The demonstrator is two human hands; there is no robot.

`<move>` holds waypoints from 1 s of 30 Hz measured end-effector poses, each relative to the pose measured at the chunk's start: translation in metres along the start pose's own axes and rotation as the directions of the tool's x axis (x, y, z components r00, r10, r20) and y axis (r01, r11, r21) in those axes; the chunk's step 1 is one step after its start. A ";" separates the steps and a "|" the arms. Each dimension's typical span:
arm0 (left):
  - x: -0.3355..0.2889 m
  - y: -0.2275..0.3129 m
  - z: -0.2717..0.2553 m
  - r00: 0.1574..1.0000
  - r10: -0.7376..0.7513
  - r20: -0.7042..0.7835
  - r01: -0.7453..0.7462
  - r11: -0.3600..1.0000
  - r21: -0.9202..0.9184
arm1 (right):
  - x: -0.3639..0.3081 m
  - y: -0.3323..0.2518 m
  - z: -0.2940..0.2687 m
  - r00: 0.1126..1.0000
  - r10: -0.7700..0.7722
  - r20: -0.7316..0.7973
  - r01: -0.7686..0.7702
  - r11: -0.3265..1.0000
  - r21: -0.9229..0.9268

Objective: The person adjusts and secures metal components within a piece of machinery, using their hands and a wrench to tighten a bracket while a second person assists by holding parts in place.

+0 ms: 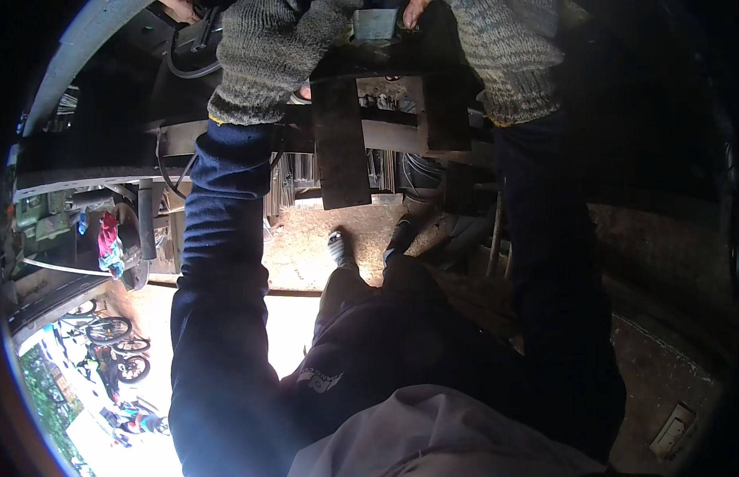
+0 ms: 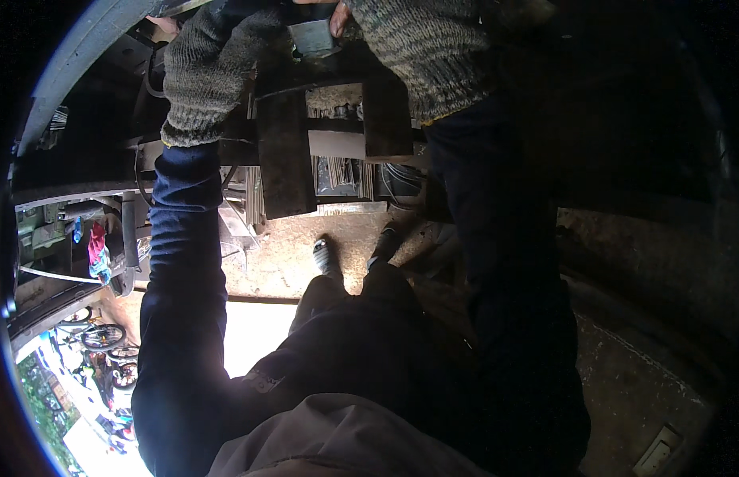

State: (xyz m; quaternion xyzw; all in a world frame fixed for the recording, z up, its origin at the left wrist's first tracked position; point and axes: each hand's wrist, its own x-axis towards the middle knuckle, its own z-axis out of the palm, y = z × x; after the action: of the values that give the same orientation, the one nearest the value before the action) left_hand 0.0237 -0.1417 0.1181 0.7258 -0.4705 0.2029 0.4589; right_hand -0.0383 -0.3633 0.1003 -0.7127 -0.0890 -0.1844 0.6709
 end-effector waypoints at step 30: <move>0.006 -0.029 0.008 0.978 0.188 -0.091 -0.190 0.982 -0.014 | 0.005 0.005 0.004 0.999 0.001 0.032 -0.002 1.000 0.029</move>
State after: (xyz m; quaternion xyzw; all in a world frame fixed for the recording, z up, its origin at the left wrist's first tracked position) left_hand 0.0504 -0.1476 0.1043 0.6628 -0.5185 0.2725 0.4665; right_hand -0.0312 -0.3603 0.0971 -0.7059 -0.1018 -0.1711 0.6798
